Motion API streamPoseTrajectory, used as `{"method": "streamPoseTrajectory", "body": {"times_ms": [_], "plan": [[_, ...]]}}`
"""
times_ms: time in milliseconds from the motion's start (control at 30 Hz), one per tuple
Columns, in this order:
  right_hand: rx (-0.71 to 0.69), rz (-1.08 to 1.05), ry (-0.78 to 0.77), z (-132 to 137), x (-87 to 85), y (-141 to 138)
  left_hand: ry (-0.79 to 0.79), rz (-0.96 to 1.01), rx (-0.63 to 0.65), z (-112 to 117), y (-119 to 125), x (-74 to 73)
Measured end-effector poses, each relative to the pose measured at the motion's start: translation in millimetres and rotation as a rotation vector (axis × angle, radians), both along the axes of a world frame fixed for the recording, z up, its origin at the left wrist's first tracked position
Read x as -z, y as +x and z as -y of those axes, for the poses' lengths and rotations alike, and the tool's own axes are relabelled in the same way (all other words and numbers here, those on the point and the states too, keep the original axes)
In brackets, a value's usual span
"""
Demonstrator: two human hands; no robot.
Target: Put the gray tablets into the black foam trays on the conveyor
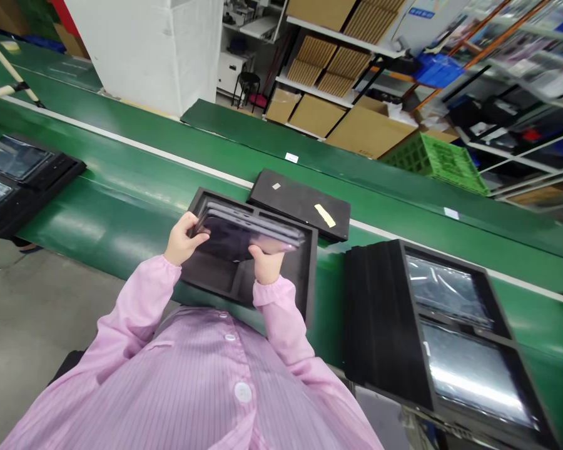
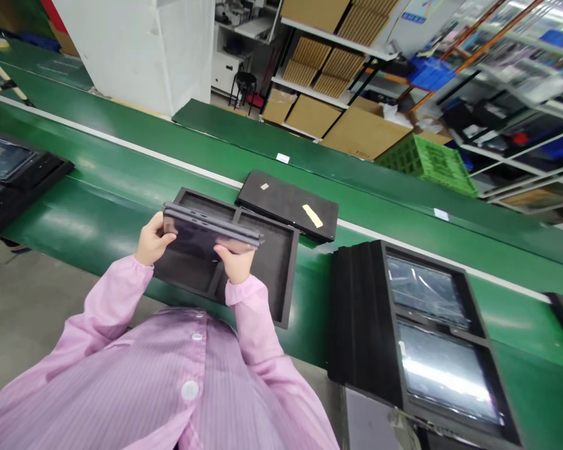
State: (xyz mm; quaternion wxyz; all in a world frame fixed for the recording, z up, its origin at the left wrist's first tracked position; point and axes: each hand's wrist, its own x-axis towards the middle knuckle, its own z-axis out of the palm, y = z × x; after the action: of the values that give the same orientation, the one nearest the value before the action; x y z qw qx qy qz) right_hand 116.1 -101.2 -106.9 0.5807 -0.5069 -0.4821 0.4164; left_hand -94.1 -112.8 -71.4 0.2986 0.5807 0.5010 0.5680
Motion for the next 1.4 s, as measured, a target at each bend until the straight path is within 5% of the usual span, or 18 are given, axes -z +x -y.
{"method": "streamPoseTrajectory", "body": {"times_ms": [133,233,433,533,733,1400], "plan": [[-0.107,-0.011,0.16,23,-29.2,-4,0.145,0.156,-0.27,-8,20,4.8],[-0.222,0.062,0.353,41,-47.3,-13,0.204,0.3,-0.414,-13,40,-5.1],[-0.141,0.107,0.467,80,-53.1,-31,0.3,0.198,-0.009,-36,58,-55.5],[-0.153,0.118,0.464,85,-52.1,-29,0.184,0.186,0.164,-46,66,-60.6],[-0.232,0.142,0.45,79,-57.5,-12,0.083,0.263,0.13,-53,84,-44.3],[-0.09,-0.368,0.128,88,-49.0,4,0.078,0.212,0.151,-60,102,-43.6]]}}
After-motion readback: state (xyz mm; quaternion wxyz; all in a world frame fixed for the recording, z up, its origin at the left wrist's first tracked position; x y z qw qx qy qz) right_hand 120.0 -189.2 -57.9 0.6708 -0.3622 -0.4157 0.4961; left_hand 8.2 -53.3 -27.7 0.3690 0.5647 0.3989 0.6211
